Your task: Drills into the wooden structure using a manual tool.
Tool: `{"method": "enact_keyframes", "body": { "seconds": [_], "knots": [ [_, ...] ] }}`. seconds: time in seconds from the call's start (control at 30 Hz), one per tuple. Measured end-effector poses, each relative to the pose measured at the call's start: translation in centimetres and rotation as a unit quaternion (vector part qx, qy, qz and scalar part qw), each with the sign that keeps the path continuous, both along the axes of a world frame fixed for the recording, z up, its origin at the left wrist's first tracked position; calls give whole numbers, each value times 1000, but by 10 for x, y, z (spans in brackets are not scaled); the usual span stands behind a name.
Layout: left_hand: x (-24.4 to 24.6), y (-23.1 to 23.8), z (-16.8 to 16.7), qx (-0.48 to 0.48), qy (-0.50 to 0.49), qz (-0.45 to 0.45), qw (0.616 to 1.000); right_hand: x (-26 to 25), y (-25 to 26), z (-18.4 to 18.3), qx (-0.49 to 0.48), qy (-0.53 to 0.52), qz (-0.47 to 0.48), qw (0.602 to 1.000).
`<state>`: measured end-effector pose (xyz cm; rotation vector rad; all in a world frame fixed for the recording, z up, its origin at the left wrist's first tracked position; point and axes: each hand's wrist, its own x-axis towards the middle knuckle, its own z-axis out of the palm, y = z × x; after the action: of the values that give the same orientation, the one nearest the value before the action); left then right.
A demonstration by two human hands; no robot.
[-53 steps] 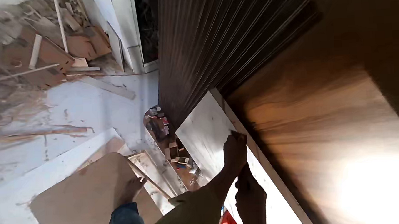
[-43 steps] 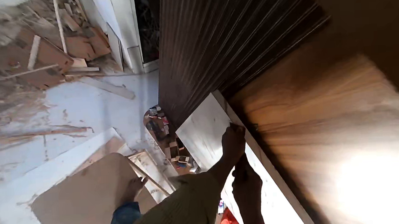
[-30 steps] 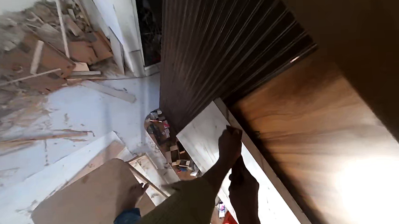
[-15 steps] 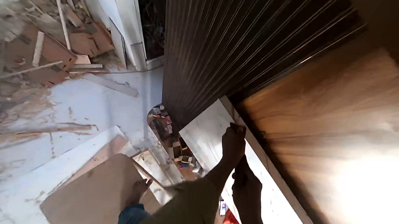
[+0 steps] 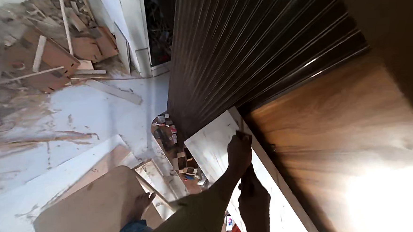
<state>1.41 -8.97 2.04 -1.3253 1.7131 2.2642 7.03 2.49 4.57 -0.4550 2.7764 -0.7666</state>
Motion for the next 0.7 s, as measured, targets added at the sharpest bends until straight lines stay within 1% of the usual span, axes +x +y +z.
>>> {"method": "enact_keyframes", "body": {
  "seconds": [0.1,0.17,0.2,0.27,0.3,0.37,0.47,0.6,0.7],
  "knots": [
    [-11,-8,-14,-24,0,11,1000,-3,-13,0,9,8,5,1000],
    [-15,-13,-16,6,-7,15,1000,-4,-15,-7,-1,26,17,1000],
    [-11,-8,-22,5,-6,14,1000,2,-11,-8,-6,26,16,1000],
    [-16,-6,-31,-29,6,22,999,3,-16,-7,-15,28,16,999],
    [-15,-9,-28,-28,4,18,999,3,-18,-6,-18,31,16,999],
    [-19,-27,-17,-21,-13,1,1000,-5,-31,-6,-17,29,18,999],
    [-14,-32,-9,-11,-26,-10,1000,1,-32,-6,-14,16,6,1000],
    [-20,-39,-11,-13,-14,10,1000,-7,-43,-2,-7,-2,-6,1000],
    [-14,-40,-12,-24,-18,-1,1000,1,-45,-4,-12,-3,-9,1000]
  ]
}}
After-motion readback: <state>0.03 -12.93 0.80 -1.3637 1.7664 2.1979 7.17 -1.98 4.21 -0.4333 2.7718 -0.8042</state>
